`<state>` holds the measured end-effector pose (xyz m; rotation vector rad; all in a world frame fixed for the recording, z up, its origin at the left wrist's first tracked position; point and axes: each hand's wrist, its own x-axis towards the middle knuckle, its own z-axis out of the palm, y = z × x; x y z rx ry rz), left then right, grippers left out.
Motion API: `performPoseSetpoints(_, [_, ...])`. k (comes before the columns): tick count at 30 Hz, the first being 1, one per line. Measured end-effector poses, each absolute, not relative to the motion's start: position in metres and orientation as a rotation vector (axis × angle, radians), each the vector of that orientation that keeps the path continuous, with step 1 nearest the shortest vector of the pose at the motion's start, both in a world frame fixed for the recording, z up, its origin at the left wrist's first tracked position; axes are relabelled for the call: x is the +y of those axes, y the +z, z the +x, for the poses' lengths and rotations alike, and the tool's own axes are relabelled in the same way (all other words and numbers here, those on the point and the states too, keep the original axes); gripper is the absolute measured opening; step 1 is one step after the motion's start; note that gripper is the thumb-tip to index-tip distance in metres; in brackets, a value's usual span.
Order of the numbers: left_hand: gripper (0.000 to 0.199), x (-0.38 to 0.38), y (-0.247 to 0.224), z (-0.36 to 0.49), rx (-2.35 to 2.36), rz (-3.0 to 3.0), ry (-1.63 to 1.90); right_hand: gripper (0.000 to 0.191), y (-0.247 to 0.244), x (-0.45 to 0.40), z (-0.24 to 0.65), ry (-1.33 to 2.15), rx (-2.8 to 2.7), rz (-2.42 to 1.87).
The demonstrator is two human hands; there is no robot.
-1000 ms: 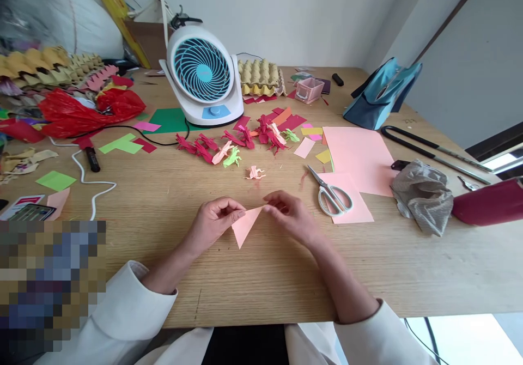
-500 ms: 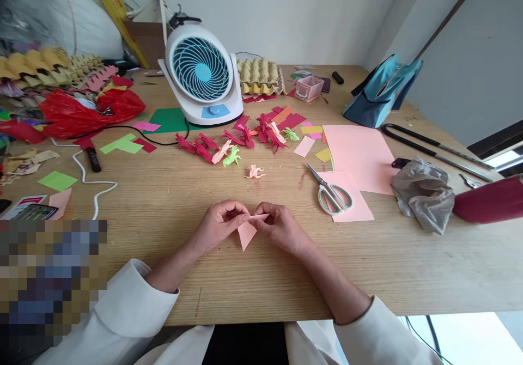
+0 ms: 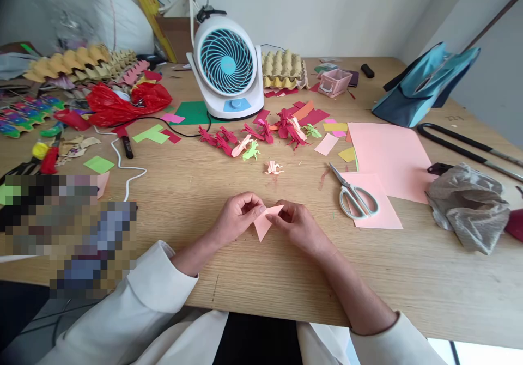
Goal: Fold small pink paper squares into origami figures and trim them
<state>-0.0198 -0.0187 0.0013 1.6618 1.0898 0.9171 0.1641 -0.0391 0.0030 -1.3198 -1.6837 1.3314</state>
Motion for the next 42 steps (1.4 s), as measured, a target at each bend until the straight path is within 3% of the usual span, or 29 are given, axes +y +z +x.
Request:
performPoseSetpoints(22, [0.026, -0.004, -0.008, -0.029, 1.059, 1.27, 0.92, 0.043, -0.018, -0.034, 0.167, 1.308, -1.421, -1.346])
performPoseSetpoints(32, [0.034, -0.003, -0.005, -0.029, 1.101, 1.229, 0.9, 0.039, -0.01, -0.034, 0.168, 1.351, -1.457, -1.352])
performPoseSetpoints(42, [0.022, -0.005, -0.005, -0.029, 0.92, 1.358, 0.818, 0.047, -0.012, -0.032, 0.164, 1.349, -1.237, -1.305])
